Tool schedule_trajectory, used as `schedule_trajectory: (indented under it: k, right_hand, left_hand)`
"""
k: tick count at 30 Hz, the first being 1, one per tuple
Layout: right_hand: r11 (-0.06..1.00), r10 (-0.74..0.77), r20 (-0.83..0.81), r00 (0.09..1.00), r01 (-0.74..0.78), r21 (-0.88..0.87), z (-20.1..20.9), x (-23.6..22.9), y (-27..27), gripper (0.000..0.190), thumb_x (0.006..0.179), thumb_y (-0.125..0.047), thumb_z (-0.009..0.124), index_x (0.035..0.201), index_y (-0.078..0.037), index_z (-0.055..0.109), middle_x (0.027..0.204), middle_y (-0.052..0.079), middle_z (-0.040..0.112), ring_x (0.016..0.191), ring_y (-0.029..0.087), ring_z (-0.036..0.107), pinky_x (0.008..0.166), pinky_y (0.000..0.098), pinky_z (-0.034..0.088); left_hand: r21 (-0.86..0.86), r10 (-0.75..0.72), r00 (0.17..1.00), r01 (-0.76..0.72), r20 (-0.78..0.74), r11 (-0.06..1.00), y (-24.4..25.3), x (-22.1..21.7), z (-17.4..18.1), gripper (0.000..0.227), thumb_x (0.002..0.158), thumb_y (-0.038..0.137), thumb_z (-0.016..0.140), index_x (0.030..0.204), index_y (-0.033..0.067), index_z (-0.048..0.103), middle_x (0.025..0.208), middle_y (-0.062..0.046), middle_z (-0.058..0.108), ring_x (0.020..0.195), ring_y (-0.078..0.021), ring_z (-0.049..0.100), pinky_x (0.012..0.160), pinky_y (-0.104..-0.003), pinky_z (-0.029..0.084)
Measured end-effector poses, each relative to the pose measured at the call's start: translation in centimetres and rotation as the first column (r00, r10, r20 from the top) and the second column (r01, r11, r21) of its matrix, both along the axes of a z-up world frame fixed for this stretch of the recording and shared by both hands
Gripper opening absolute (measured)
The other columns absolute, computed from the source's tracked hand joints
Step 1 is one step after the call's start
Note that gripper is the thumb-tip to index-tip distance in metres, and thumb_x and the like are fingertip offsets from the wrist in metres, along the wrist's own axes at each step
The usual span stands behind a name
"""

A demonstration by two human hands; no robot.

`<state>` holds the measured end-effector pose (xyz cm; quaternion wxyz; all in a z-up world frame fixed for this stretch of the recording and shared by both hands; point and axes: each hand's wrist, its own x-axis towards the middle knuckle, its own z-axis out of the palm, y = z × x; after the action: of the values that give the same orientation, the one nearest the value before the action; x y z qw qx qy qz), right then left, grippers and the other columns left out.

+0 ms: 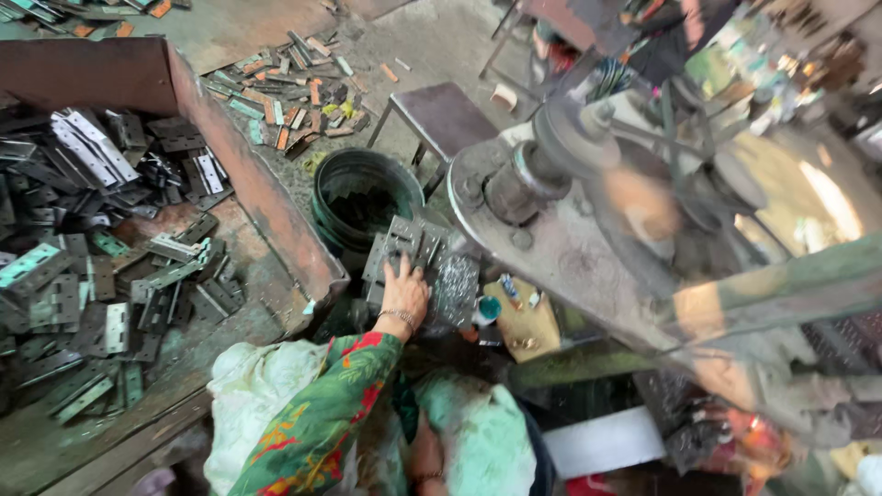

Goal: The person repeatedly picks up small metal plates from a bin, places them under a press machine, and operates the press to stamp or shape them. Finished plates are placed into a nearby bin. The process is continuous and repetitive.

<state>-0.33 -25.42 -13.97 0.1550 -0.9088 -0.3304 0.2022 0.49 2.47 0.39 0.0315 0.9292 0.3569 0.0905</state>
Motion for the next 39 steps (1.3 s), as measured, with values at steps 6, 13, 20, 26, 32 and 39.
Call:
schedule_trajectory:
  k: [6,13,20,26,32,39]
  right_hand:
    - [0.993,0.053,0.01,0.999,-0.054,0.107,0.9,0.6,-1.4,0.084,0.077,-0.022,0.082,0.149,-0.016,0.039,0.113,0.026,0.07,0.106,0.044,0.068,0.088,0.0503,0.057]
    - [0.975,0.205,0.112,0.972,-0.213,0.062,5.0,4.6,-1.8,0.075,0.077,-0.039,0.08,0.14,-0.014,0.048,0.104,0.026,0.072,0.098,0.048,0.069,0.081,0.052,0.055]
    - [0.981,0.193,0.065,0.979,-0.192,-0.022,8.7,5.6,-0.1,0.069,0.076,-0.041,0.078,0.136,-0.015,0.057,0.098,0.024,0.076,0.095,0.044,0.074,0.083,0.0486,0.057]
    - [0.986,0.163,0.054,0.985,-0.161,-0.046,9.7,4.8,-0.2,0.069,0.077,-0.04,0.078,0.137,-0.015,0.056,0.097,0.023,0.077,0.094,0.041,0.075,0.083,0.0464,0.057]
    - [0.985,0.169,0.05,0.984,-0.166,-0.056,9.8,5.0,0.1,0.067,0.076,-0.04,0.078,0.135,-0.016,0.057,0.097,0.022,0.077,0.095,0.041,0.074,0.084,0.0462,0.057]
    - [0.983,0.178,0.038,0.983,-0.177,-0.045,9.9,4.8,0.1,0.063,0.077,-0.039,0.078,0.132,-0.016,0.058,0.098,0.022,0.076,0.097,0.042,0.074,0.084,0.0471,0.057]
  left_hand:
    - [-0.06,0.028,0.968,-0.013,0.249,0.998,-1.3,-3.4,3.5,0.035,0.093,0.036,0.059,0.111,0.0115,0.075,0.138,-0.007,0.059,0.146,-0.0376,0.033,0.112,-0.069,0.025]
    - [-0.123,0.239,0.657,-0.218,0.715,0.968,4.4,-16.0,4.4,0.036,0.077,0.017,0.065,0.11,0.0142,0.077,0.121,-0.005,0.072,0.111,-0.034,0.06,0.091,-0.046,0.052]
    - [-0.274,0.705,0.609,-0.654,0.364,0.705,5.4,-32.9,-10.5,0.035,0.077,0.029,0.077,0.109,0.0143,0.074,0.121,-0.007,0.068,0.112,-0.0347,0.06,0.085,-0.049,0.054]
    - [-0.258,0.881,0.417,-0.846,0.225,0.466,5.9,-38.4,-19.8,0.042,0.083,0.019,0.073,0.124,0.0103,0.066,0.128,-0.013,0.058,0.119,-0.0362,0.056,0.093,-0.052,0.051]
    - [-0.384,0.916,0.273,-0.844,0.294,0.374,8.1,-38.5,-21.7,0.044,0.084,0.003,0.069,0.127,0.0057,0.063,0.13,-0.02,0.054,0.114,-0.0429,0.056,0.091,-0.054,0.052]
    - [-0.543,0.871,0.099,-0.746,0.481,0.385,9.2,-39.0,-21.3,0.062,0.068,0.006,0.076,0.127,0.0003,0.061,0.116,-0.028,0.057,0.106,-0.0502,0.059,0.093,-0.053,0.051]
